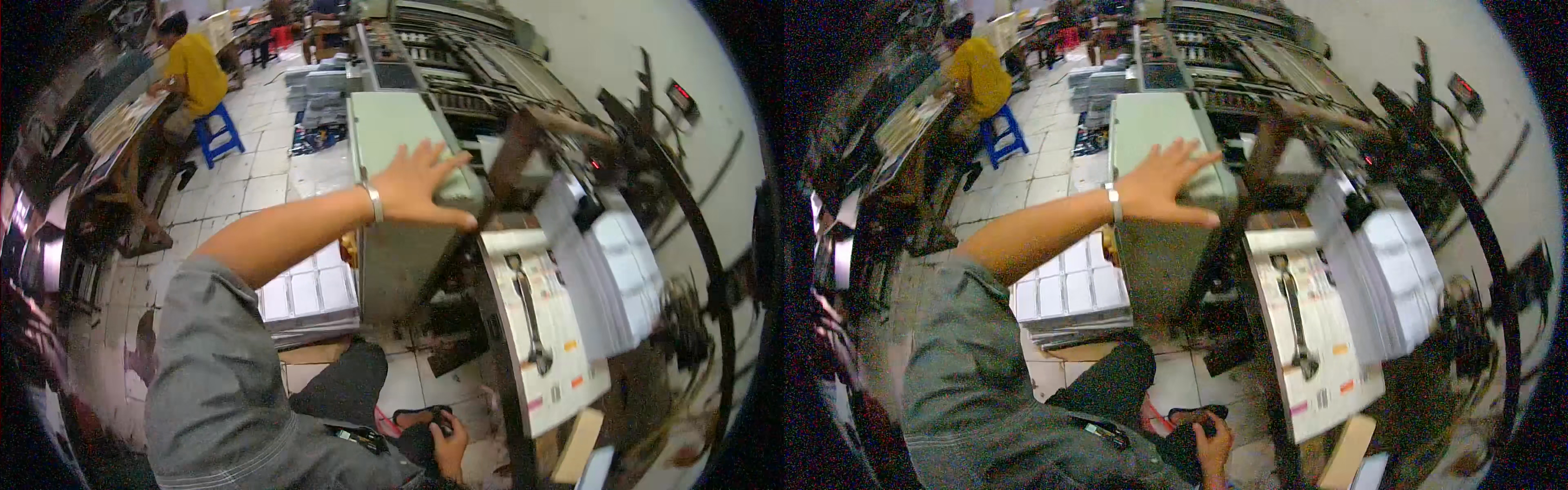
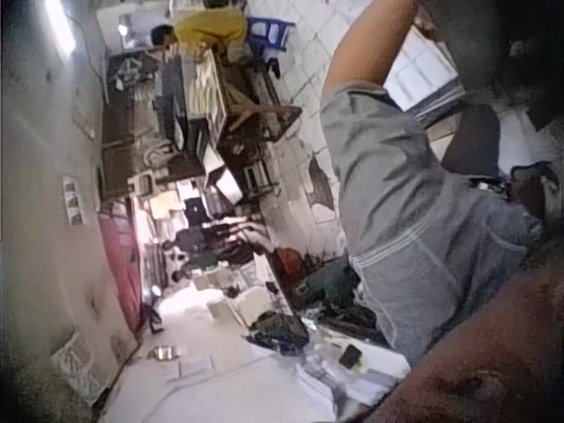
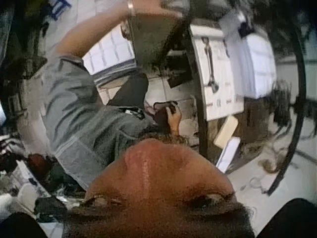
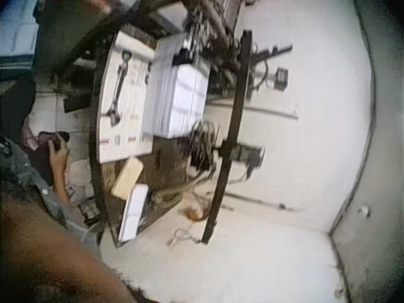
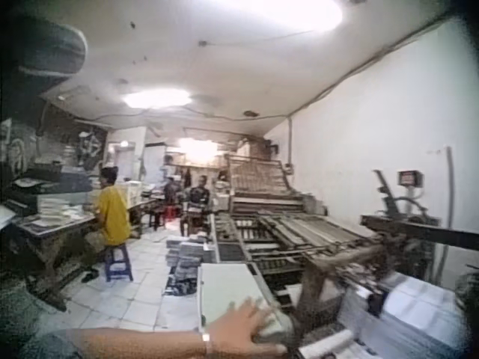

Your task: The person operates a printing machine by pressing buttons on a control panel, moving a wooden board, and handling stacks of paper.

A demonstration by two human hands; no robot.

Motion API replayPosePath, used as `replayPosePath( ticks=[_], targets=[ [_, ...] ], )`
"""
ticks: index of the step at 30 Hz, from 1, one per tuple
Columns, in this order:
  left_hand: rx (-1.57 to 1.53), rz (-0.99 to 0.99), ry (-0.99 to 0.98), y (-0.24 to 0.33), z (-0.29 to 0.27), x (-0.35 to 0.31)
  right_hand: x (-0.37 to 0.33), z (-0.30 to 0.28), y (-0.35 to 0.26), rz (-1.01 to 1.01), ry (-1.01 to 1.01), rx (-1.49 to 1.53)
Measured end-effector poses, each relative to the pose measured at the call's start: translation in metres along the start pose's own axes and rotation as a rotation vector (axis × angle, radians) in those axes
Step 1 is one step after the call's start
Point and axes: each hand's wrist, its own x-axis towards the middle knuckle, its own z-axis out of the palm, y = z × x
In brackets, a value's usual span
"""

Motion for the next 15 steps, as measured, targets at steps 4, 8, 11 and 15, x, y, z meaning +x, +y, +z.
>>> replayPosePath(
  ticks=[4, 8, 11, 15],
  targets=[
    [-0.248, 0.08, 0.022, -0.001, -0.017, -0.02, 0.088, 0.005, -0.137, -0.376, 0.102, 0.077],
    [-0.471, 0.073, 0.061, -0.005, -0.017, -0.023, 0.17, -0.014, -0.285, -0.75, 0.172, 0.066],
    [-0.676, 0.033, 0.141, -0.001, -0.019, -0.018, 0.209, -0.017, -0.362, -0.853, 0.216, 0.195],
    [-1.072, -0.112, 0.269, -0.009, -0.035, -0.018, 0.268, -0.009, -0.436, -0.747, -0.018, 0.415]
  ],
)
